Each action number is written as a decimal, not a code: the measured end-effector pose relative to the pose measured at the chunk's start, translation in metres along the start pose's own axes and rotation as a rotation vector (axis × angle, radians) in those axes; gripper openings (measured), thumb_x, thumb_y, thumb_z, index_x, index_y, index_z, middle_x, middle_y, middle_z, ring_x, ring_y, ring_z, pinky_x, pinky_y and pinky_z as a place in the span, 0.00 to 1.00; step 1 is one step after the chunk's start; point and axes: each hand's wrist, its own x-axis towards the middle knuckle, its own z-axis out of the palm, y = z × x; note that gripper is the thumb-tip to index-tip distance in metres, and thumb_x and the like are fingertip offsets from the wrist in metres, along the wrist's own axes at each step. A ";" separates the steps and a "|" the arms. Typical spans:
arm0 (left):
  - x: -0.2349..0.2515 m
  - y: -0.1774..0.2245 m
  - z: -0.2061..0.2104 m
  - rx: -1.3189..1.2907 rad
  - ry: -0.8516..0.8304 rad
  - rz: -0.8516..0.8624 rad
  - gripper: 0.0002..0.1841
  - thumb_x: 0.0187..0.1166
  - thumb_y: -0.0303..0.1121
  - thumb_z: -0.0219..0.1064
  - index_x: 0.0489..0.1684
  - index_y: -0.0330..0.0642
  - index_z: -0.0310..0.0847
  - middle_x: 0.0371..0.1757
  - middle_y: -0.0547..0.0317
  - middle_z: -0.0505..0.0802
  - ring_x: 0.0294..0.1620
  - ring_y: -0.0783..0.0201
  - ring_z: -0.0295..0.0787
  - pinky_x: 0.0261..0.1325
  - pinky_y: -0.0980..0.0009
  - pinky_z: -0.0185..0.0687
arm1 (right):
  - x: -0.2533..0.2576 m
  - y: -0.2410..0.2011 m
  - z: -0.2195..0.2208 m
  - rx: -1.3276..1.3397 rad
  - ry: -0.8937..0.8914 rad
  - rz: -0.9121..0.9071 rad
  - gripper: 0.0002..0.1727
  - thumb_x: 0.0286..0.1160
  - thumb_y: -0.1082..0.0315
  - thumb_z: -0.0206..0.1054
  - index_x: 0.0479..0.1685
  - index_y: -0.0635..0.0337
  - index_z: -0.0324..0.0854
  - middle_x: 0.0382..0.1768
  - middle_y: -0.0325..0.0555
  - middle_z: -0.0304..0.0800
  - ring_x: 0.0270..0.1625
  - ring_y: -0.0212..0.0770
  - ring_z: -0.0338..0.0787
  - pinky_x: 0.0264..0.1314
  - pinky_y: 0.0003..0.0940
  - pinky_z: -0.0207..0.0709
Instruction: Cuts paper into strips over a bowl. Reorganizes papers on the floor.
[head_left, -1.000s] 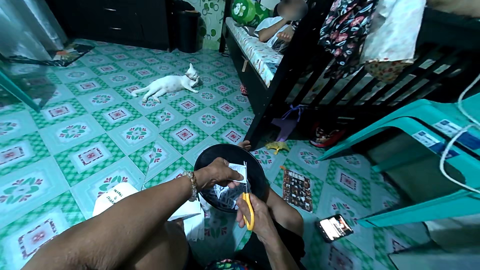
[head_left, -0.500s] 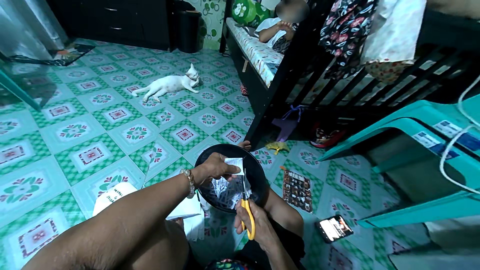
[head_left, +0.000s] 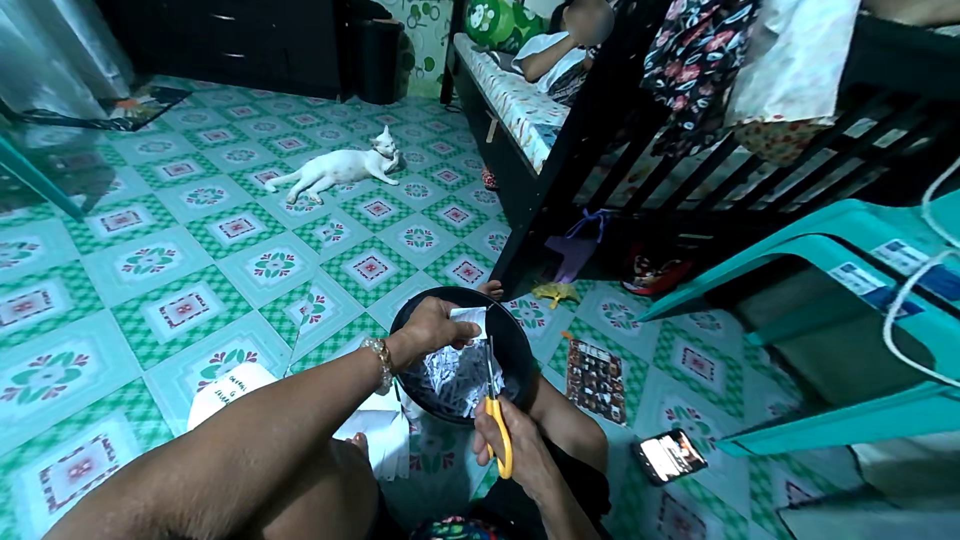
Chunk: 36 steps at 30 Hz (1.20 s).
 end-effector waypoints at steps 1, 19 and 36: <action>0.000 -0.001 0.000 0.026 -0.011 0.009 0.06 0.80 0.26 0.71 0.40 0.30 0.85 0.28 0.63 0.90 0.28 0.77 0.85 0.41 0.79 0.83 | 0.000 0.000 0.000 -0.005 -0.002 -0.004 0.11 0.84 0.63 0.61 0.49 0.65 0.76 0.23 0.31 0.83 0.24 0.22 0.86 0.32 0.17 0.82; -0.006 0.001 0.004 0.016 -0.095 -0.012 0.05 0.81 0.26 0.69 0.38 0.32 0.86 0.27 0.66 0.90 0.27 0.79 0.86 0.40 0.80 0.83 | 0.008 0.011 0.008 0.041 0.145 -0.148 0.05 0.78 0.70 0.67 0.39 0.63 0.79 0.15 0.27 0.80 0.15 0.18 0.79 0.21 0.13 0.76; -0.001 0.000 0.007 0.008 -0.141 -0.190 0.05 0.82 0.28 0.70 0.36 0.37 0.83 0.24 0.67 0.89 0.23 0.78 0.84 0.32 0.81 0.77 | 0.013 0.000 0.003 0.032 0.066 -0.066 0.09 0.84 0.66 0.62 0.44 0.65 0.76 0.18 0.30 0.82 0.20 0.22 0.84 0.28 0.17 0.80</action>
